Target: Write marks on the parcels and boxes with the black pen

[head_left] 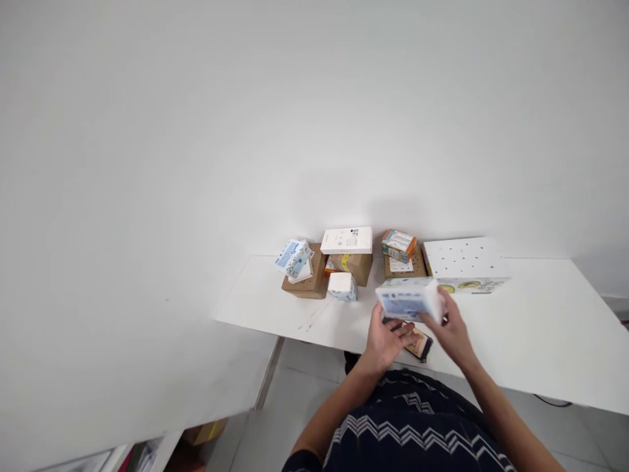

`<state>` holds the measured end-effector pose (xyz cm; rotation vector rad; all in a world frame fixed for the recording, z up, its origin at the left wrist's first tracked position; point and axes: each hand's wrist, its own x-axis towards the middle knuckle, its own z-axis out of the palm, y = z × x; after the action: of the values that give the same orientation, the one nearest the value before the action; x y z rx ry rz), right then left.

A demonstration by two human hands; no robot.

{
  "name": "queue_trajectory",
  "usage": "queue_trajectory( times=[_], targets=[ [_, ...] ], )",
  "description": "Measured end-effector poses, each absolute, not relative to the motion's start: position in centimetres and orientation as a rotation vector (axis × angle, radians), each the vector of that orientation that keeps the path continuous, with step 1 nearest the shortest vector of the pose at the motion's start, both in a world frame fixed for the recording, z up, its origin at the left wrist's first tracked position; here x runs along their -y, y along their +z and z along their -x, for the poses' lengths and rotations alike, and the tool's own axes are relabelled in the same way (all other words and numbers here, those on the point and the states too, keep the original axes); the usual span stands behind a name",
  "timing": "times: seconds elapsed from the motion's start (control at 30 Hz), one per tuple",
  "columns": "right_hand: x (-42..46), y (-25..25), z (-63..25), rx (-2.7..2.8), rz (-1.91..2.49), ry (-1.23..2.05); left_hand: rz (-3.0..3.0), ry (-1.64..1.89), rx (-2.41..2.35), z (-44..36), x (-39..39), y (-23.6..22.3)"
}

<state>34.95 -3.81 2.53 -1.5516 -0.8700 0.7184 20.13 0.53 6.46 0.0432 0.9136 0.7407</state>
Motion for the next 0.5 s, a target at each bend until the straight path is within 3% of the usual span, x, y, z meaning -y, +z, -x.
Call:
queue_trajectory(
  times=[0.1, 0.2, 0.5],
  targets=[
    [4.1, 3.4, -38.7, 0.417, 1.403, 0.861, -0.141, 0.746, -0.936, -20.1, -0.4, 6.9],
    [3.7, 4.5, -42.6, 0.202, 1.285, 0.780, -0.204, 0.784, -0.937, -19.9, -0.3, 7.0],
    [-1.6, 2.5, -49.6, 0.282, 1.442, 0.650, -0.272, 0.780, -0.966, -19.5, -0.1, 6.8]
  ],
)
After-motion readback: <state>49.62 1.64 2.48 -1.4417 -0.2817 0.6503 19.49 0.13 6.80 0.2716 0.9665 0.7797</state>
